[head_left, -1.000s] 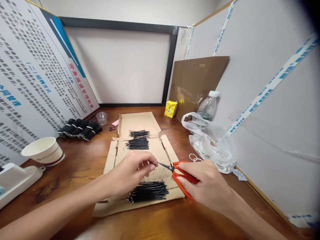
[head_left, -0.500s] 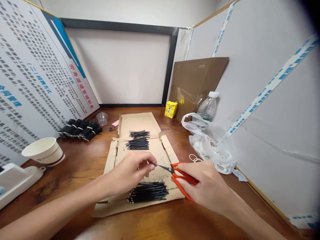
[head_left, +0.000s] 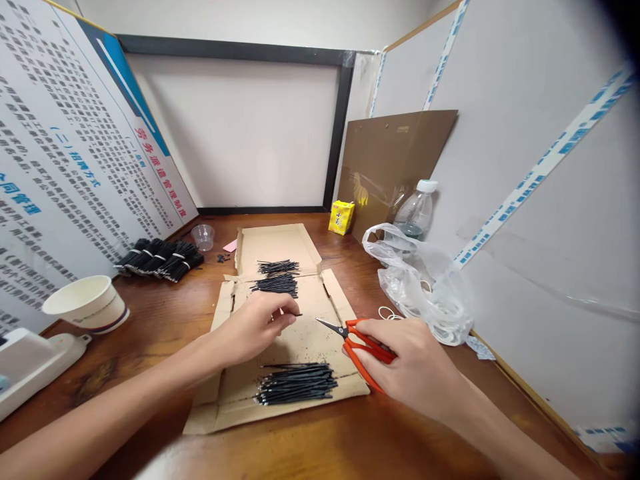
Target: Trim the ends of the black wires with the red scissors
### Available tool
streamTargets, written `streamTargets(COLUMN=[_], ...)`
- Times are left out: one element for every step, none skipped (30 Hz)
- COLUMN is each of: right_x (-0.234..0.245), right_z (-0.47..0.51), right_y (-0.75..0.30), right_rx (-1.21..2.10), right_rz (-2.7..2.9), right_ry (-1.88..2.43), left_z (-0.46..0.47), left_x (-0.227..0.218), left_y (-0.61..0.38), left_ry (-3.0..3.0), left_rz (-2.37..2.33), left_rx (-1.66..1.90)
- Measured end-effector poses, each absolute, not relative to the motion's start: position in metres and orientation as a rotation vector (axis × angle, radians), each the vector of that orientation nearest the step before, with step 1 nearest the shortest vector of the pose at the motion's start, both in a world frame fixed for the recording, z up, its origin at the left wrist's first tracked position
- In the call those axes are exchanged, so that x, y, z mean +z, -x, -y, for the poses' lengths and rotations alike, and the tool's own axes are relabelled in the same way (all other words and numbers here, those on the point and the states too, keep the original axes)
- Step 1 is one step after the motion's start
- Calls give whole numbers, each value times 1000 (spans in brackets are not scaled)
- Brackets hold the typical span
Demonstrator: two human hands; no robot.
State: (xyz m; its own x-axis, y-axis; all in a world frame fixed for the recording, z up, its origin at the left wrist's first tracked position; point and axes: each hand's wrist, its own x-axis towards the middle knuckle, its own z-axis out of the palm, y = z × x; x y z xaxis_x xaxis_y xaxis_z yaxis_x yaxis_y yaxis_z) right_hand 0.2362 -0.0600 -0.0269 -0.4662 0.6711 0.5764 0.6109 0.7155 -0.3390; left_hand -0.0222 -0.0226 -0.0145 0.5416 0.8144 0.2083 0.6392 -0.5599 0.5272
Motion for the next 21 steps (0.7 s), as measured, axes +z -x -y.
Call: streamTargets(right_x=[-27,-27,-27,-26,-26,-26,-27,-27,-27,-27,-28,-28,-28,-28,-27,-26,-26,-25,-24,-23,-23], right_z=[60,61,61,61,61,61,61,61,61,60,60,60,60,60,60,60,60,61,61,61,61], right_y=[-236,-236,-235,-235,-235,-234,-234,-233,-233,-233,-233,-233,-233,-233,-234,-234,-234,-234,-234,-234,-234], right_rx=[104,98,96,98,101,101,99,93,82,71,63,58,55,53,50,43,33,23,11,0,-9], right_rz=[2221,2227,2228,2227,2224,2223,2224,2229,2234,2239,2244,2244,2241,2237,2232,2225,2220,2218,2218,2220,2223], right_ry=[980,992,1000,1002,1001,1001,1004,1009,1014,1017,1018,1014,1009,1003,999,996,994,994,994,997,1001], left_z=[20,17,13,9,4,0,-4,-8,-11,-13,-15,-15,-15,-13,-11,-8,-5,-3,-1,1,3], left_x=[-17,-20,-24,-27,-31,-34,-36,-38,-38,-39,-38,-38,-37,-37,-37,-37,-37,-38,-39,-39,-39], left_y=[25,28,30,33,34,35,35,33,31,29,27,25,24,23,24,24,25,26,27,27,28], left_ry=[-2417,-2444,-2468,-2480,-2481,-2478,-2479,-2485,-2495,-2504,-2507,-2506,-2504,-2500,-2496,-2488,-2478,-2471,-2467,-2468,-2472], left_rz=[-1234,-1285,-1338,-1374,-1389,-1390,-1383,-1379,-1380,-1388,-1395,-1398,-1390,-1372,-1351,-1339,-1333,-1333,-1333,-1330,-1323], left_rx=[608,598,594,591,595,605,617,640,675,725,780,832,867,875,855,822,785,755,731,717,712])
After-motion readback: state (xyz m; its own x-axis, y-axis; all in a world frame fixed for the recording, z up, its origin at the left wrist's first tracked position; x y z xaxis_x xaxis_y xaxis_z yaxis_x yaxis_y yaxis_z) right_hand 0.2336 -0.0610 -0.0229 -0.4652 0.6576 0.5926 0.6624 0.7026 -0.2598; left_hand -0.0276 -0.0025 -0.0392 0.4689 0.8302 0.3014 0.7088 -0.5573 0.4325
